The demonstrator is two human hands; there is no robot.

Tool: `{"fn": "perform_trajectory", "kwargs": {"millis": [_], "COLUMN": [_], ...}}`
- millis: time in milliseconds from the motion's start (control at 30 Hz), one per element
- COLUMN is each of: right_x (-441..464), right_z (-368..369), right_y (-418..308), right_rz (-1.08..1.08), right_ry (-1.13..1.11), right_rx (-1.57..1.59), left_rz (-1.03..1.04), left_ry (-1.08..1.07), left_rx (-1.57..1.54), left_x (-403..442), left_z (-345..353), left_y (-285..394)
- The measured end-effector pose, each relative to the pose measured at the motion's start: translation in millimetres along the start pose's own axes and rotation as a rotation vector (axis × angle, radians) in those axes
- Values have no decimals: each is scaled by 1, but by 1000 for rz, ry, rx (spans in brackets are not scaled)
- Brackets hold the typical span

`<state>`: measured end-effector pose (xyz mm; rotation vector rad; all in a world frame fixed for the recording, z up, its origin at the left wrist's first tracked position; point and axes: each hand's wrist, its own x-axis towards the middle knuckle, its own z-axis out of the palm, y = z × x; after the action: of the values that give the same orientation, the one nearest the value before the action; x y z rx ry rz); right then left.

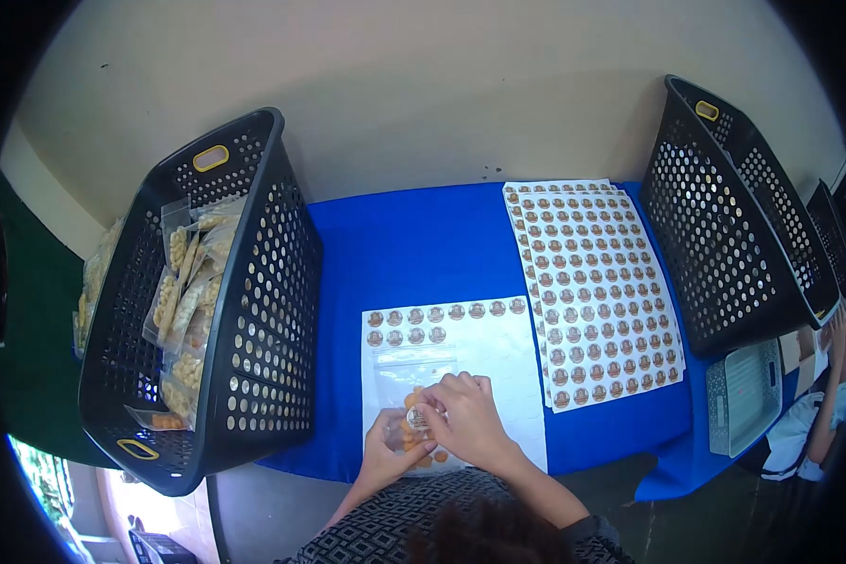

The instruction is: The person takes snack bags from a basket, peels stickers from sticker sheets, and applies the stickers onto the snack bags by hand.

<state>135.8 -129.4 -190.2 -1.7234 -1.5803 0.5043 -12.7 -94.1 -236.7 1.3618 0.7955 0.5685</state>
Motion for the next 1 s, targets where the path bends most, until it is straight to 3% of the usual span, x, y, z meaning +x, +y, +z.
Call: {"fn": "perform_trajectory", "kwargs": {"millis": [333, 400, 600, 1000], "right_x": [-2, -4, 1, -1], "right_z": [-7, -7, -11, -9], "right_y": [-3, -3, -1, -1], "right_rz": [-18, -37, 7, 10], "right_ry": [-65, -159, -83, -140], "right_rx": [-29, -33, -23, -26], "left_rz": [19, 39, -63, -38], "left_ry": [23, 31, 3, 7], "left_rx": [113, 41, 62, 10], "left_x": [6, 7, 4, 5], "left_z": [-2, -3, -3, -7], "left_y": [8, 4, 17, 8]}}
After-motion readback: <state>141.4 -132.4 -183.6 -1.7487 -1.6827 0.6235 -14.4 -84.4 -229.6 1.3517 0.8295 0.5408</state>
